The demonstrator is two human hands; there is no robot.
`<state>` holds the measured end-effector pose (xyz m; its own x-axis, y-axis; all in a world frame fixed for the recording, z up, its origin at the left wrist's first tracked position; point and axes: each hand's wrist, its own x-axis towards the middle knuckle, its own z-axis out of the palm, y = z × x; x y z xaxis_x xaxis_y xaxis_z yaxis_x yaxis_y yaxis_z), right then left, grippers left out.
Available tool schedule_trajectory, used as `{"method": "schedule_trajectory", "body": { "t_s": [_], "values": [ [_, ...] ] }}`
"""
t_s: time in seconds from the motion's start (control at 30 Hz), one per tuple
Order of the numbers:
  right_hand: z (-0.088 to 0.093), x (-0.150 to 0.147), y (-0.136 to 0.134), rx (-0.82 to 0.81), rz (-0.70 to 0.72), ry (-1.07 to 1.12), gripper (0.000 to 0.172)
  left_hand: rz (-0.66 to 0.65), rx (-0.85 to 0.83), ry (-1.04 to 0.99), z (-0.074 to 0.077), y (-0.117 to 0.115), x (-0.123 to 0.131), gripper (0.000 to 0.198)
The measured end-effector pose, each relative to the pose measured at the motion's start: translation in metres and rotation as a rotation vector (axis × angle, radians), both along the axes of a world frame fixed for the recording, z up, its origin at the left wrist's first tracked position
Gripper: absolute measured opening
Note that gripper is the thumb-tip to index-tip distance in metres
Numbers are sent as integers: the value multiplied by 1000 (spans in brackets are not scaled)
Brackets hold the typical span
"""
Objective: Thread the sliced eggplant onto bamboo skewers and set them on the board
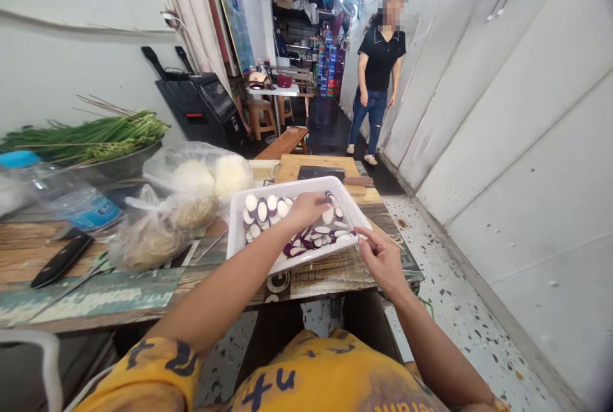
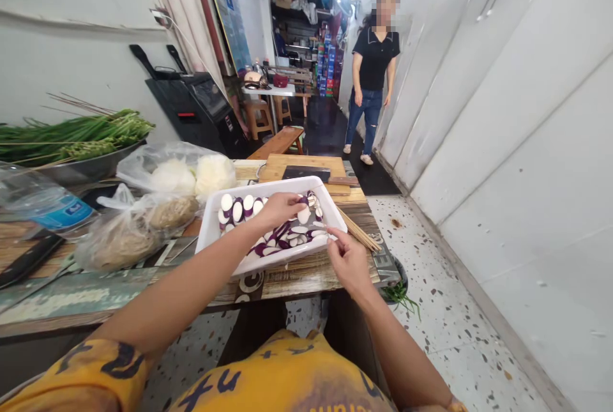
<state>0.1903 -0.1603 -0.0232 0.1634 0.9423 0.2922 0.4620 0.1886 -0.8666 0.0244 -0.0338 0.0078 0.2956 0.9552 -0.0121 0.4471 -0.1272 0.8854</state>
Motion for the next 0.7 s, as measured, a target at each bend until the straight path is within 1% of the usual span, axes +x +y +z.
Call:
{"method": "schedule_trajectory", "body": {
  "t_s": [0.07, 0.1, 0.17, 0.27, 0.43, 0.57, 0.7],
  "values": [
    [-2, -4, -8, 16, 34, -51, 35, 73, -318, -368, -1, 4, -1, 3],
    [-3, -5, -12, 28, 42, -74, 35, 98, -434, -515, -1, 5, 0, 5],
    [-6, -7, -19, 40, 50, -112, 34, 131, -555, -707, 0, 6, 0, 11],
    [-10, -8, -25, 28, 70, -145, 32, 167, -598, -837, 3, 7, 1, 15],
    [-18, -9, -25, 13, 62, -149, 31, 235, -600, -952, 1, 9, 2, 8],
    [-19, -10, -22, 34, 53, -143, 30, 303, -635, -1002, 1, 11, 4, 8],
    [-18, -12, -21, 42, 52, -145, 30, 331, -676, -997, 2, 11, 5, 8]
  ]
}}
